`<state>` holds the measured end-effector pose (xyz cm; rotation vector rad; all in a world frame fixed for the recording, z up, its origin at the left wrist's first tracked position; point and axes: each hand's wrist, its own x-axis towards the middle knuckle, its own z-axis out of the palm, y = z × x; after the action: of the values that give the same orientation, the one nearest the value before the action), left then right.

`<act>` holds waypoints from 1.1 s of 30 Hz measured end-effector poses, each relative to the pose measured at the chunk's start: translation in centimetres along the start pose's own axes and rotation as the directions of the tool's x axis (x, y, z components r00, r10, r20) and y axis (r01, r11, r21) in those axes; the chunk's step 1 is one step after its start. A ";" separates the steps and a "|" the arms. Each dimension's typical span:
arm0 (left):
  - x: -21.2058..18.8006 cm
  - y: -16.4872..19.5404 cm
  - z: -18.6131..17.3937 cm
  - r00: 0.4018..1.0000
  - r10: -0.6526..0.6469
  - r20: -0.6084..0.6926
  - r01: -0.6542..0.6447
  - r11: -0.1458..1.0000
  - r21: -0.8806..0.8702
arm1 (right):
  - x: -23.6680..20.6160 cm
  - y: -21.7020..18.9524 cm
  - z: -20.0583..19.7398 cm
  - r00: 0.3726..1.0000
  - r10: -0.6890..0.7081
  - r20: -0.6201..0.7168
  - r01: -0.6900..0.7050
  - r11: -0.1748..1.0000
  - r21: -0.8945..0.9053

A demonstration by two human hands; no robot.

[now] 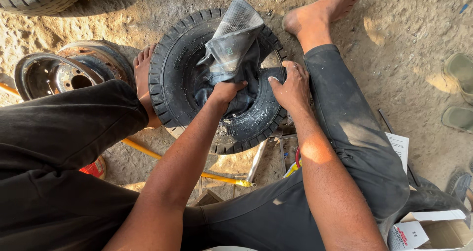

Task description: The person scrapes the inside of a motorcycle tire with a white block, then inserts a cloth into the tire and inflates it using a yellow air hose.

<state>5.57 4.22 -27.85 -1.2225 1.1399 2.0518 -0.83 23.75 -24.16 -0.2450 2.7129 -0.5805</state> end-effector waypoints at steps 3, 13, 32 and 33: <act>0.0 0.2 0.2 0.997 -0.024 -0.078 0.037 0.985 0.166 | 0.0 0.0 0.0 1.000 -0.016 -0.004 0.016 1.000 -0.003; 0.6 0.9 0.1 0.968 0.241 0.067 -0.239 0.970 -0.034 | -0.1 -1.5 -0.9 0.995 -0.071 -0.066 0.071 0.997 -0.002; -0.3 -0.8 0.9 0.956 0.288 0.055 -0.278 0.951 -0.139 | 3.9 -6.6 1.9 0.848 -0.512 0.135 0.148 0.474 0.868; -0.2 -0.9 1.0 0.953 0.301 -0.036 -0.303 0.952 -0.050 | 4.0 -6.6 1.9 0.841 -0.530 0.112 0.201 0.498 0.843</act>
<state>5.81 5.56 -27.82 -1.1632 1.3637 2.3091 -3.24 16.16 -24.19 -0.6244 1.7555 -1.6554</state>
